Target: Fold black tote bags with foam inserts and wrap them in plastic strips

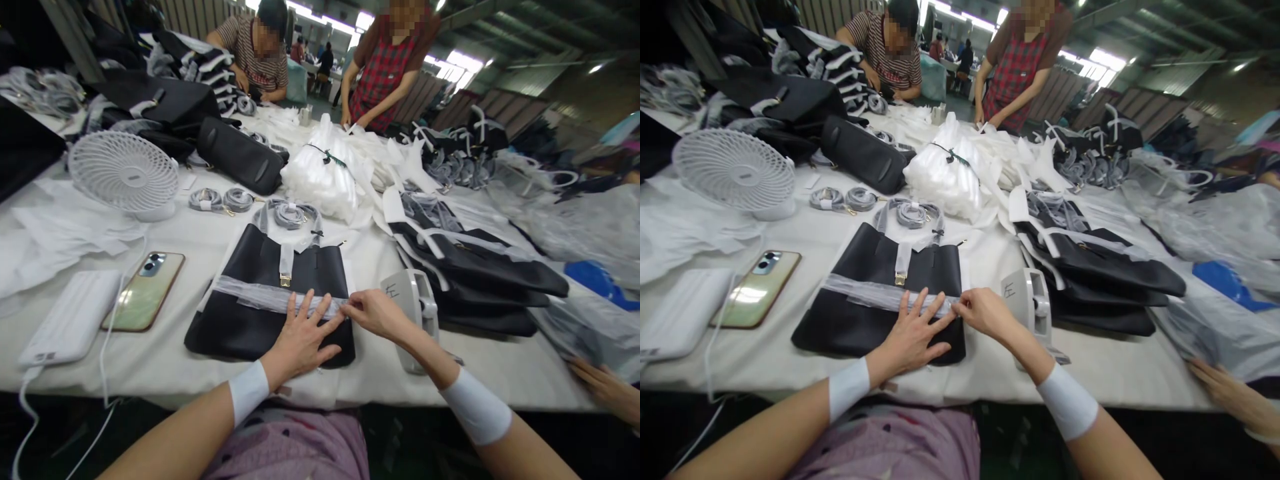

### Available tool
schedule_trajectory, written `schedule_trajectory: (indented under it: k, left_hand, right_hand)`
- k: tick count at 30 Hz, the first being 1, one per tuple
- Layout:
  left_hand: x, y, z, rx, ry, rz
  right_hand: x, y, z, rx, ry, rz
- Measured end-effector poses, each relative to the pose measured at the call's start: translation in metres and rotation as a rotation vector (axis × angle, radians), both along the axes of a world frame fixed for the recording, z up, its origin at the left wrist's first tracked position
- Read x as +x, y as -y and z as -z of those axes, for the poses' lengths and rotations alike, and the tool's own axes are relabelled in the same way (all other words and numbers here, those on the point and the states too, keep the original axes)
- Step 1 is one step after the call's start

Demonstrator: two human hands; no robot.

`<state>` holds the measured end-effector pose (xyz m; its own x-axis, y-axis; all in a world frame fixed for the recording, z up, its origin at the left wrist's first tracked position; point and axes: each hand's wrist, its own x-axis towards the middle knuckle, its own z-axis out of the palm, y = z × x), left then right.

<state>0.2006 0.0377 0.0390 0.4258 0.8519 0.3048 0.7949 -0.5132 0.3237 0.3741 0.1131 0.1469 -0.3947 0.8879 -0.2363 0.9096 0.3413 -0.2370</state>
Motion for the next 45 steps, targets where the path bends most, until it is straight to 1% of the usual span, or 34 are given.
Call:
schedule_trajectory:
  k: [3,6,12,15,18,20,23,25,28,31,33,36,40,45]
  left_hand:
    - [-0.001,0.0,-0.001,-0.009,-0.001,0.005]
    - [-0.001,-0.001,-0.002,-0.011,0.002,0.008]
    - [0.0,0.0,-0.003,-0.028,-0.002,-0.009]
    - [0.0,-0.001,-0.003,-0.04,-0.007,-0.014]
    - [0.001,-0.001,-0.004,-0.046,-0.014,-0.015]
    - [0.001,-0.001,-0.005,-0.044,-0.021,-0.015]
    - [0.002,-0.001,-0.006,-0.037,-0.036,-0.02]
    - [0.002,-0.001,-0.006,-0.031,-0.049,-0.024]
    - [0.003,-0.001,-0.007,-0.033,-0.062,-0.028]
    - [0.003,-0.002,-0.007,-0.041,-0.059,-0.024]
    - [0.003,-0.003,-0.007,-0.044,-0.057,-0.016]
    - [0.003,-0.004,-0.007,-0.049,-0.053,-0.012]
    - [0.004,-0.003,-0.005,-0.057,-0.039,-0.021]
    - [0.005,-0.004,-0.002,-0.048,-0.031,-0.008]
  right_hand:
    - [-0.004,-0.006,-0.002,-0.007,0.076,0.033]
    - [-0.005,-0.012,-0.002,-0.053,0.114,0.062]
    - [-0.003,-0.014,0.005,-0.067,0.108,0.132]
    - [0.003,-0.014,0.006,-0.143,0.02,0.14]
    - [0.016,-0.016,0.003,-0.311,-0.132,0.144]
    - [0.025,-0.017,0.001,-0.394,-0.221,0.163]
    - [0.034,-0.016,0.001,-0.421,-0.331,0.23]
    - [0.038,-0.016,0.006,-0.397,-0.39,0.288]
    - [0.04,-0.015,0.021,-0.371,-0.453,0.368]
    - [0.04,-0.014,0.04,-0.403,-0.509,0.439]
    - [0.042,-0.013,0.048,-0.445,-0.547,0.472]
    - [0.049,-0.012,0.055,-0.472,-0.592,0.51]
    - [0.06,-0.009,0.062,-0.447,-0.651,0.565]
    - [0.06,-0.001,0.08,-0.487,-0.8,0.632]
